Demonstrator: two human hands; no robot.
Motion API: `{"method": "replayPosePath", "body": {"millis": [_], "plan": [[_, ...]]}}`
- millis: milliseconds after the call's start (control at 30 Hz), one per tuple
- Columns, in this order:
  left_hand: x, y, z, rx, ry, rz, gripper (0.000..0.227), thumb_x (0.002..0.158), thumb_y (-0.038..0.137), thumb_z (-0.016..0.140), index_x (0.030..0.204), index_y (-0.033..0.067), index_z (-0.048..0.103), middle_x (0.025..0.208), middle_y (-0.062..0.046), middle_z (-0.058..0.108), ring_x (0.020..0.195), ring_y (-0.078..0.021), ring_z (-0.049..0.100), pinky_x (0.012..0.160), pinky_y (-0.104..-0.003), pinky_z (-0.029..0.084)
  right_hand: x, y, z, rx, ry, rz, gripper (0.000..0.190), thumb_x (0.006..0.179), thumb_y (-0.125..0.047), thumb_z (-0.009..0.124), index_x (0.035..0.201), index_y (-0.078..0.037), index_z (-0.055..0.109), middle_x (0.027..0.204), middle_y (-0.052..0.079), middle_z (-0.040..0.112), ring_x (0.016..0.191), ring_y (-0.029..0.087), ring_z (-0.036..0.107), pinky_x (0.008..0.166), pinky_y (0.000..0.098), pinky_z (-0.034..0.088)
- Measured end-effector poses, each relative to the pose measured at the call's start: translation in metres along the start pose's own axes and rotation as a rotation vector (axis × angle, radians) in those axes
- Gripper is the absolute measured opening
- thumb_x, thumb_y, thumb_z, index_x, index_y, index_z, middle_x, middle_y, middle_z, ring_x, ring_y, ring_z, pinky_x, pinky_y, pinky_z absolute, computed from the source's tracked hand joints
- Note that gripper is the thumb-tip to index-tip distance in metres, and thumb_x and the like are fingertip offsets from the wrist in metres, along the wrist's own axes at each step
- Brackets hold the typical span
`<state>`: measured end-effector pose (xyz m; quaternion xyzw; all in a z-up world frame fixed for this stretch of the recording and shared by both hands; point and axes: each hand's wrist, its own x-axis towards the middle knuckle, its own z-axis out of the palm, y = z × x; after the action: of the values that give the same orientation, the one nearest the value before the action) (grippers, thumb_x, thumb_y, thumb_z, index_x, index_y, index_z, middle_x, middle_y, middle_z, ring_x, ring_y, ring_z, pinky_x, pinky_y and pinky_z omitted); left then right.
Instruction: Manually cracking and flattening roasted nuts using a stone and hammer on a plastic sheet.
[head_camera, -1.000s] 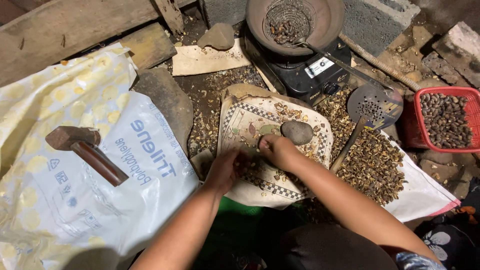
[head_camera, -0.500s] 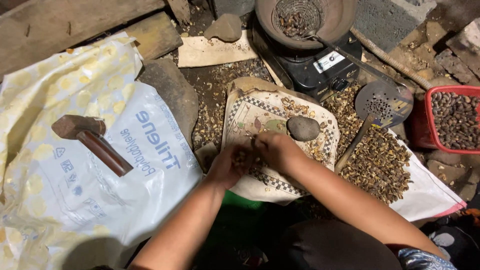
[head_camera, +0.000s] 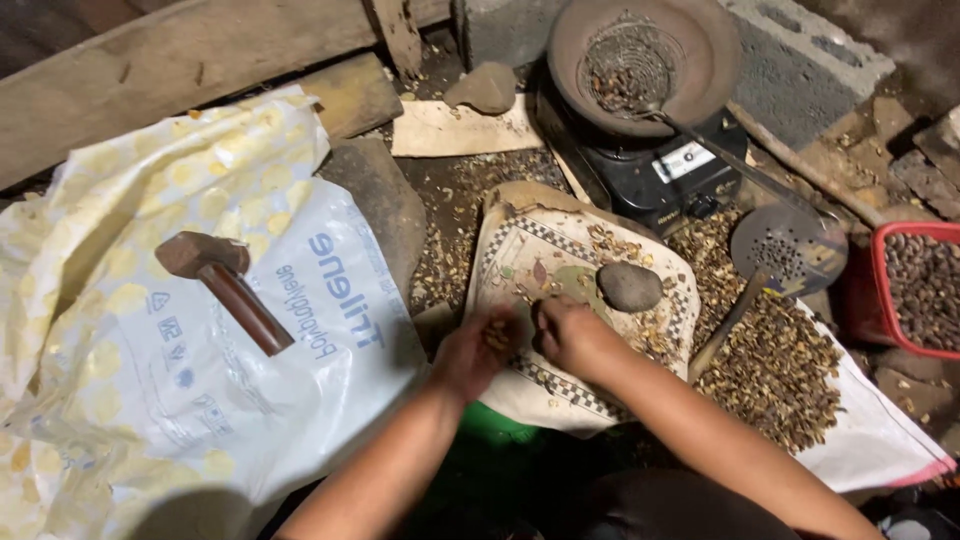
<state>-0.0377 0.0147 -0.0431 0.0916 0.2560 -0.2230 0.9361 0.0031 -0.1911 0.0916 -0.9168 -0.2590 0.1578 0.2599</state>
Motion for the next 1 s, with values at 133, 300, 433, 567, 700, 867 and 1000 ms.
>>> {"method": "replayPosePath", "body": {"millis": [133, 300, 433, 567, 700, 867, 1000], "plan": [[-0.025, -0.016, 0.063, 0.095, 0.009, 0.007, 0.018, 0.097, 0.015, 0.055, 0.099, 0.0016, 0.065, 0.085, -0.008, 0.07, 0.079, -0.0193, 0.069, 0.079, -0.033, 0.06, -0.005, -0.015, -0.029, 0.376, -0.044, -0.109, 0.017, 0.083, -0.009, 0.07, 0.099, -0.004, 0.066, 0.092, 0.016, 0.071, 0.087, 0.032, 0.072, 0.08, 0.0393, 0.058], [-0.002, 0.055, 0.088, 0.393, -0.088, -0.041, 0.028, 0.104, 0.027, 0.053, 0.118, 0.0043, 0.063, 0.081, -0.003, 0.063, 0.062, -0.0107, 0.054, 0.05, -0.022, 0.042, -0.004, 0.003, -0.088, 0.122, 0.213, -0.005, 0.02, 0.09, -0.013, 0.068, 0.108, -0.005, 0.072, 0.107, 0.013, 0.075, 0.1, 0.029, 0.073, 0.09, 0.0372, 0.055], [-0.088, 0.205, 0.199, 0.749, -0.195, 0.249, 0.026, 0.104, 0.019, 0.052, 0.124, 0.004, 0.06, 0.094, -0.005, 0.066, 0.08, -0.0149, 0.063, 0.07, -0.029, 0.053, 0.028, -0.085, -0.147, -0.012, 0.162, 0.072, 0.022, 0.09, -0.012, 0.066, 0.11, -0.007, 0.071, 0.105, 0.015, 0.075, 0.098, 0.033, 0.074, 0.085, 0.0405, 0.056], [-0.214, 0.313, 0.202, 1.092, 0.056, 0.555, 0.031, 0.097, 0.031, 0.062, 0.12, 0.0113, 0.068, 0.098, -0.002, 0.071, 0.077, -0.0095, 0.059, 0.062, -0.022, 0.045, 0.093, -0.187, -0.113, -0.165, -0.05, -0.331, 0.025, 0.085, -0.015, 0.07, 0.109, -0.007, 0.07, 0.105, 0.018, 0.072, 0.097, 0.041, 0.068, 0.083, 0.0457, 0.055], [-0.286, 0.377, 0.071, 0.498, 0.2, 0.773, 0.045, 0.102, 0.047, 0.059, 0.114, 0.0052, 0.069, 0.093, -0.005, 0.068, 0.071, -0.0099, 0.058, 0.048, -0.019, 0.034, 0.159, -0.293, -0.03, -0.258, -0.281, -0.311, 0.033, 0.091, -0.032, 0.069, 0.113, -0.007, 0.067, 0.113, 0.021, 0.068, 0.103, 0.042, 0.066, 0.087, 0.0495, 0.053], [-0.256, 0.404, -0.121, 0.734, 0.666, 0.954, 0.024, 0.098, 0.024, 0.065, 0.113, 0.0086, 0.077, 0.085, -0.005, 0.064, 0.074, -0.0175, 0.056, 0.065, -0.03, 0.045, 0.279, -0.272, 0.157, -0.093, -0.022, -0.215, 0.058, 0.09, -0.047, 0.071, 0.115, 0.003, 0.058, 0.108, 0.032, 0.066, 0.101, 0.049, 0.065, 0.086, 0.0524, 0.054], [-0.246, 0.373, -0.089, 1.744, 0.94, 1.492, 0.026, 0.087, 0.005, 0.067, 0.109, 0.0106, 0.08, 0.101, -0.012, 0.077, 0.092, -0.0329, 0.072, 0.083, -0.043, 0.056, 0.264, -0.265, 0.224, 0.313, 0.341, -0.07, 0.055, 0.097, -0.038, 0.062, 0.131, 0.003, 0.05, 0.103, 0.036, 0.067, 0.098, 0.054, 0.062, 0.081, 0.0552, 0.052]]}}
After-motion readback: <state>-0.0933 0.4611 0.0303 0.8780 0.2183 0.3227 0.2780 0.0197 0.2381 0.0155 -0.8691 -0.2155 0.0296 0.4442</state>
